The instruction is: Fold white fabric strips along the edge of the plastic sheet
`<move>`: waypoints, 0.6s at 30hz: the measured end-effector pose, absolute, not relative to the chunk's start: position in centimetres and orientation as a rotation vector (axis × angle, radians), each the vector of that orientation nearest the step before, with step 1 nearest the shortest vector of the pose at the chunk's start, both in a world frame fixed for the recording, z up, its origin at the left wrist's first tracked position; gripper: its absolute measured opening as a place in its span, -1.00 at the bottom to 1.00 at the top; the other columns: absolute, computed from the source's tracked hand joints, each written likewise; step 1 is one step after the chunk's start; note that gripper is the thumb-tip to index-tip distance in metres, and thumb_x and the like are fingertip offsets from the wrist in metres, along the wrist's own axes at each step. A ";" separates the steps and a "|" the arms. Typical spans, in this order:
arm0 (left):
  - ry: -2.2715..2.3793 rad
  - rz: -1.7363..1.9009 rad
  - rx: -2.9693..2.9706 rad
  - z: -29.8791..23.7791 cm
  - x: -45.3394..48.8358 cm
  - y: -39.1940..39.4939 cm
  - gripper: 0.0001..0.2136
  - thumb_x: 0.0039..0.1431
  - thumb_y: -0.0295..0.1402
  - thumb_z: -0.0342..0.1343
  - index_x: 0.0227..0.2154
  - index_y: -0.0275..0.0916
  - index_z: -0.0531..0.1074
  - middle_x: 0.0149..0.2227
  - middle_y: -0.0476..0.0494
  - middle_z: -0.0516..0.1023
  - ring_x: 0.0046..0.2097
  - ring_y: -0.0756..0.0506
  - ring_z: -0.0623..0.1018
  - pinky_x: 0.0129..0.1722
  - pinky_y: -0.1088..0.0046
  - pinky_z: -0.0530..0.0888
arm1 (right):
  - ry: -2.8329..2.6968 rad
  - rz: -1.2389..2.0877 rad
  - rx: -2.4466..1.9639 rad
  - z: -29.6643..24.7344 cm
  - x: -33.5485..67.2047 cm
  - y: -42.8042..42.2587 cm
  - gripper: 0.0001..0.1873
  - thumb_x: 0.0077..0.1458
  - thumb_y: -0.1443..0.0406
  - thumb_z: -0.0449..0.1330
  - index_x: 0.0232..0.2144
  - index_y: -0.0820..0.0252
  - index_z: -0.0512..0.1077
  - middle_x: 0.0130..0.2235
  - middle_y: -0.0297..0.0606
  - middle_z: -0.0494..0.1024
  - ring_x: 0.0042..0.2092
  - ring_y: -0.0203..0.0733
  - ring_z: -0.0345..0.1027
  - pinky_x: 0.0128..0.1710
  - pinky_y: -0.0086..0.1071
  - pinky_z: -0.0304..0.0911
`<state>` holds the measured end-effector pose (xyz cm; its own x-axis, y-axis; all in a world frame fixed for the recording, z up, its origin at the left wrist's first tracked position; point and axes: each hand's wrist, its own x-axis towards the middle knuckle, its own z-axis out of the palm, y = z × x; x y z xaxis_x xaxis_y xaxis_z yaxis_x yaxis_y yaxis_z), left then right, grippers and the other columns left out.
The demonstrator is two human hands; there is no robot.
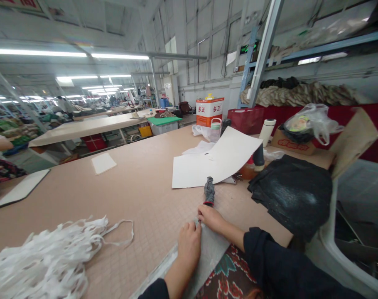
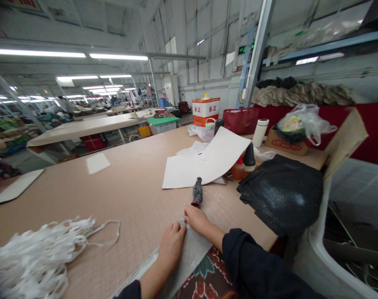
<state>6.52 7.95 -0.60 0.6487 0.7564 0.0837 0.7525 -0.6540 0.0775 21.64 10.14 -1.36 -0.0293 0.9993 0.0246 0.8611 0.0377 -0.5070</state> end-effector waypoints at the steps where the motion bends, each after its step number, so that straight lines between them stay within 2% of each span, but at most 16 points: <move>1: 1.311 0.174 2.790 -0.6 6.4 8.1 -0.76 0.18 -0.50 -0.14 -0.17 -0.21 0.37 -0.24 -0.12 0.42 -0.20 -0.09 0.41 -0.23 0.39 0.32 | -1.949 0.498 -1.858 -1.3 21.6 9.9 -0.88 0.01 0.43 0.03 -0.37 0.24 0.35 -0.30 -0.21 0.44 -0.27 -0.21 0.28 -0.30 -0.40 0.13; 4: 1.355 0.188 2.716 -0.7 5.9 8.5 -0.79 0.18 -0.47 -0.14 -0.29 -0.21 0.40 -0.29 -0.07 0.42 -0.23 -0.03 0.42 -0.27 0.49 0.32 | -1.995 0.488 -1.740 -1.1 21.4 8.9 -0.82 0.03 0.46 -0.01 -0.35 0.23 0.36 -0.27 -0.22 0.43 -0.20 -0.22 0.26 -0.20 -0.40 0.14; 6: 1.352 0.190 2.702 -0.8 5.8 8.5 -0.79 0.18 -0.47 -0.14 -0.30 -0.22 0.40 -0.29 -0.07 0.42 -0.23 -0.02 0.42 -0.27 0.52 0.32 | -2.052 0.505 -1.655 -1.2 21.3 8.1 -0.79 0.04 0.47 -0.02 -0.34 0.21 0.38 -0.26 -0.24 0.43 -0.17 -0.22 0.25 -0.16 -0.39 0.14; 11: 1.235 0.129 2.797 -0.5 5.8 7.9 -0.76 0.16 -0.55 -0.14 -0.21 -0.25 0.38 -0.23 -0.12 0.42 -0.18 -0.07 0.39 -0.22 0.42 0.35 | -2.201 0.494 -1.502 -1.2 21.3 6.4 -0.74 0.06 0.47 -0.03 -0.30 0.19 0.41 -0.24 -0.23 0.42 -0.15 -0.19 0.23 -0.15 -0.35 0.15; 18: 1.144 0.002 2.903 0.2 1.7 6.3 -0.78 0.15 -0.58 -0.12 -0.24 -0.28 0.37 -0.24 -0.14 0.41 -0.21 -0.09 0.39 -0.27 0.40 0.38 | -2.423 0.336 -1.363 -0.2 21.6 4.9 -0.75 0.14 0.40 -0.04 -0.19 0.16 0.38 -0.17 -0.20 0.42 -0.13 -0.15 0.20 -0.11 -0.29 0.13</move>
